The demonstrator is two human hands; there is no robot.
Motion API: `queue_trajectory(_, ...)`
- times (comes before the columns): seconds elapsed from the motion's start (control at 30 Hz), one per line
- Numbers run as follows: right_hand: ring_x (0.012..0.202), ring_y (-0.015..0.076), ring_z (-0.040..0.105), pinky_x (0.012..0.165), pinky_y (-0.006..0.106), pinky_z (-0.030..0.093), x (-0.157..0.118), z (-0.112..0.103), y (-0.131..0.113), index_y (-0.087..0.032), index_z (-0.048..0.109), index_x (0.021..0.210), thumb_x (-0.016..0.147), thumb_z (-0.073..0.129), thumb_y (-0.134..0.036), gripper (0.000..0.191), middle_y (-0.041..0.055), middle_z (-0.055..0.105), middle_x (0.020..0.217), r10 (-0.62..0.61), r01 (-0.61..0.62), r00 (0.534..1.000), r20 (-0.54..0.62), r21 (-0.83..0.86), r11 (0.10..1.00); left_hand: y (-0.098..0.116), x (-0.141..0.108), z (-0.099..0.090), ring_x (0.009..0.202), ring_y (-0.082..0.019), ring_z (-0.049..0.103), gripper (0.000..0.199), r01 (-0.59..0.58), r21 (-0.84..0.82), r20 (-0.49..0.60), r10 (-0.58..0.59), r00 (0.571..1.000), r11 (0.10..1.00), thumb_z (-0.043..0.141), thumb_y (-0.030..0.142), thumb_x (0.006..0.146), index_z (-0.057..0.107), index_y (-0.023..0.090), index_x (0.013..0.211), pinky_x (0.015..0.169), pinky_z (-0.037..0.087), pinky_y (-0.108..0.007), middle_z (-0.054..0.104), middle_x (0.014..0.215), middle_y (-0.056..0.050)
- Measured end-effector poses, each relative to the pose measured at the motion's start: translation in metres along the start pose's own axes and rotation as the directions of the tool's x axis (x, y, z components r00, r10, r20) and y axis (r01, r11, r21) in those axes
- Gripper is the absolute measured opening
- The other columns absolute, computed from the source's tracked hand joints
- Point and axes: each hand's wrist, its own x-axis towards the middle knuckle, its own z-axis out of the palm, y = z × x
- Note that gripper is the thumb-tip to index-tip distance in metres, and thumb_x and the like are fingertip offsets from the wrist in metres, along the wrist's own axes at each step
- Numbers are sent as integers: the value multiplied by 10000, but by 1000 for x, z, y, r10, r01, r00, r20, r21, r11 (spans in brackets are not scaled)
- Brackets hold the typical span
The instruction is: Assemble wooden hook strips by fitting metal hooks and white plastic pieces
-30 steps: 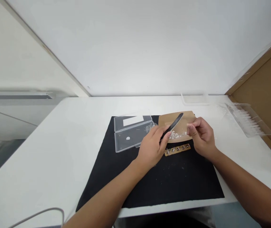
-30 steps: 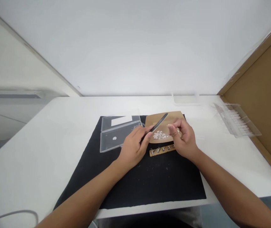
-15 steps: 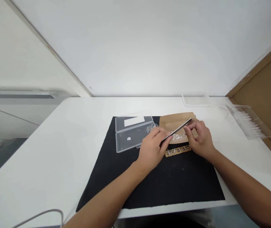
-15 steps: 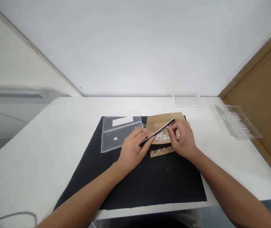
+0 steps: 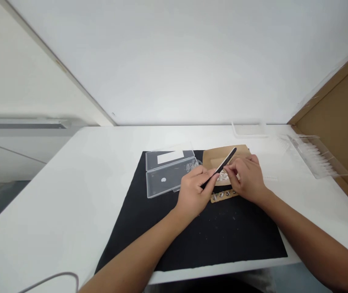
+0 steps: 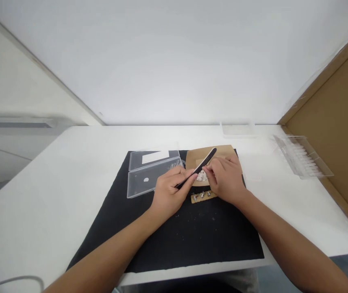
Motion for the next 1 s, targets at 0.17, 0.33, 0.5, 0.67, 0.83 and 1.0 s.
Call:
queue_trajectory(0.17, 591, 145, 547, 776, 375, 343, 3, 0, 1, -229, 465, 820, 1054, 566, -255, 256, -39, 625, 685, 97, -97, 995, -24, 10, 995, 4, 1, -2, 680, -135, 601, 172, 38, -1, 5, -38, 999, 999, 669, 209, 1020, 822, 167, 952, 637, 455, -259, 614, 721, -5)
queue_trajectory(0.33, 575, 137, 526, 762, 369, 334, 4, 0, -2, -228, 453, 810, 1056, 571, -263, 275, -49, 598, 652, 73, -73, 997, -16, 24, 997, 5, 1, -3, 665, -132, 591, 188, 41, 6, 8, -41, 999, 999, 665, 213, 1021, 810, 166, 911, 624, 445, -257, 603, 703, 0)
queue_trajectory(0.5, 578, 142, 519, 752, 364, 328, 6, -1, -2, -229, 452, 809, 1062, 549, -263, 273, -44, 585, 651, 24, -26, 999, 29, 63, 998, 5, 0, -3, 670, -135, 601, 208, 44, 9, 8, -44, 999, 999, 659, 216, 1023, 799, 160, 880, 628, 450, -257, 616, 709, -7)
queue_trajectory(0.67, 590, 144, 533, 770, 373, 327, 6, 0, 3, -227, 462, 821, 1058, 554, -252, 255, -32, 630, 693, 70, -69, 997, -26, 31, 997, 5, -1, -2, 658, -138, 596, 233, 51, 27, 9, -51, 999, 998, 654, 239, 1028, 794, 165, 857, 620, 444, -261, 600, 692, -5)
queue_trajectory(0.83, 590, 145, 528, 772, 370, 326, 7, 0, 2, -229, 452, 811, 1057, 552, -264, 268, -37, 614, 666, 29, -31, 999, 42, 59, 998, 5, 0, -1, 649, -137, 598, 239, 45, 21, 14, -45, 999, 999, 650, 240, 1028, 799, 176, 852, 608, 444, -259, 610, 692, -5)
queue_trajectory(1.0, 596, 144, 516, 766, 370, 315, 9, -4, 1, -226, 452, 799, 1058, 538, -269, 276, -31, 615, 682, 16, -19, 998, 68, 34, 999, 6, -1, 0, 661, -142, 607, 213, 47, 20, 17, -48, 999, 999, 655, 241, 1027, 803, 178, 887, 620, 456, -266, 626, 701, -10)
